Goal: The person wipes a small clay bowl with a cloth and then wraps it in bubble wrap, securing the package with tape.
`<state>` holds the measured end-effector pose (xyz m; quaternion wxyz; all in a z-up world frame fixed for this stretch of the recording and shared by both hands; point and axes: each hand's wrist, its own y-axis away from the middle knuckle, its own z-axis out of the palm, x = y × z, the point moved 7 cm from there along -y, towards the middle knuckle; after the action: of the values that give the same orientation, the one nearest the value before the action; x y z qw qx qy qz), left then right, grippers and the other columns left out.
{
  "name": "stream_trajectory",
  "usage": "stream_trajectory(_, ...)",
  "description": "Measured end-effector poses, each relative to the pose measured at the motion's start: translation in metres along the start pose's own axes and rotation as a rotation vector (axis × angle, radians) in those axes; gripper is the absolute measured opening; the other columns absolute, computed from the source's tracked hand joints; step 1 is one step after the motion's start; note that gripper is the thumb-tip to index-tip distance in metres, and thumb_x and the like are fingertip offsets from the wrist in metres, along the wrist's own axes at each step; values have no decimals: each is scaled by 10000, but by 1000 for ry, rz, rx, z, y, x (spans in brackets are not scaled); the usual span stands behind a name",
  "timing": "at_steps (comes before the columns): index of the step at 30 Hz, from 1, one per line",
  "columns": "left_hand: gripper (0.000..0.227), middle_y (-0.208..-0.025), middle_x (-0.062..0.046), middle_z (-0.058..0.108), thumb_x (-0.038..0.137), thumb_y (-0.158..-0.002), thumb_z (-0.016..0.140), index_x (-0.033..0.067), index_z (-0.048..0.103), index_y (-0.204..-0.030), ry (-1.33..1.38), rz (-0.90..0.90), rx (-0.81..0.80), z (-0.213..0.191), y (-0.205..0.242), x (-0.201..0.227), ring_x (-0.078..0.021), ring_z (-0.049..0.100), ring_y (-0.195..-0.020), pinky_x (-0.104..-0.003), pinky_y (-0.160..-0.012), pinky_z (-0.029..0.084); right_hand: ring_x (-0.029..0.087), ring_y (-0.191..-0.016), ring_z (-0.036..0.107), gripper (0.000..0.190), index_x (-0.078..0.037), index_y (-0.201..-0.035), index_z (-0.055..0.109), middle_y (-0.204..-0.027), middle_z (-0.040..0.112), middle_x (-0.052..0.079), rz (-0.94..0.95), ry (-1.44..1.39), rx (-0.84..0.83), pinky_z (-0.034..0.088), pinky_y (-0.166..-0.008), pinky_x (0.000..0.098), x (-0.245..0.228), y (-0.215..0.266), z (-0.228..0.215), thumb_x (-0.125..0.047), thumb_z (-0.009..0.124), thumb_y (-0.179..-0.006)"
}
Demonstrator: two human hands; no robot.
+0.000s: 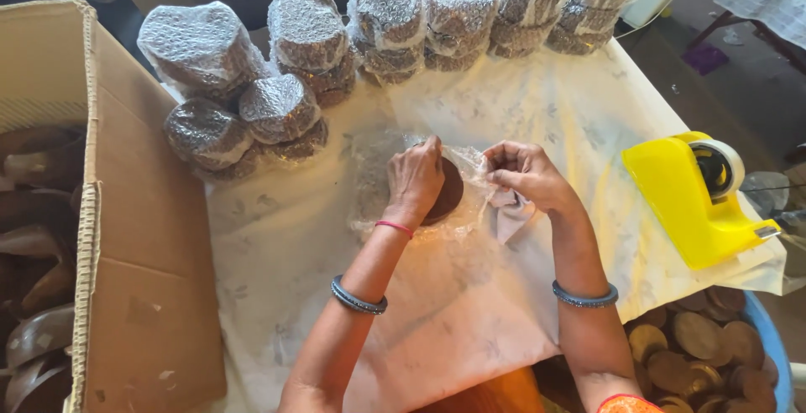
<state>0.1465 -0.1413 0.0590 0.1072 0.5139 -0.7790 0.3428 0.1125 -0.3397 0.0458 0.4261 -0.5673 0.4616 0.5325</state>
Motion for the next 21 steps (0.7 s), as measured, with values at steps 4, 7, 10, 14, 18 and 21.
stream_trajectory(4,111,-861,-171,729,119,-948,623,87,641,-1053,110,-5,15,-16,7,-7,-377,709,-835,-492,-726,546,37,-730,586,183,27,-1077,675,-885,647,-16,89,3,29,511,-620,242,-3,3,10,10,695,-895)
stream_trajectory(7,231,-922,-173,727,87,-934,624,69,618,-1164,247,14,0,-42,24,-9,-373,711,-889,-475,-777,553,39,-671,537,87,37,-987,687,-794,617,-14,27,22,87,468,-575,240,0,-2,15,-37,715,-952)
stream_trajectory(10,313,-1033,-172,713,51,-915,625,60,593,-1227,337,56,-36,-54,48,-7,-367,699,-987,-456,-856,556,37,-676,552,81,23,-941,698,-768,632,-18,-105,15,149,452,-612,209,-11,-3,34,-46,688,-981)
stream_trajectory(14,480,-1276,-219,622,28,-886,622,25,518,-1355,391,143,-5,-64,69,5,-410,611,-1175,-458,-1003,511,104,-656,604,94,-8,-973,720,-781,691,47,-91,55,177,500,-599,262,1,-8,65,-76,657,-964)
stream_trajectory(18,569,-1422,-232,533,45,-910,569,14,480,-1472,489,125,16,-83,72,17,-414,549,-1298,-447,-1082,468,237,-796,679,160,33,-1020,726,-943,712,170,-510,648,81,541,-695,345,-59,17,117,-70,708,-898)
stream_trajectory(21,501,-1507,-215,521,109,-984,537,36,520,-1479,480,188,63,-83,75,16,-397,511,-1386,-449,-1149,420,390,-874,667,223,51,-970,696,-1061,680,257,-557,1055,113,534,-717,449,-69,27,135,-58,729,-778)
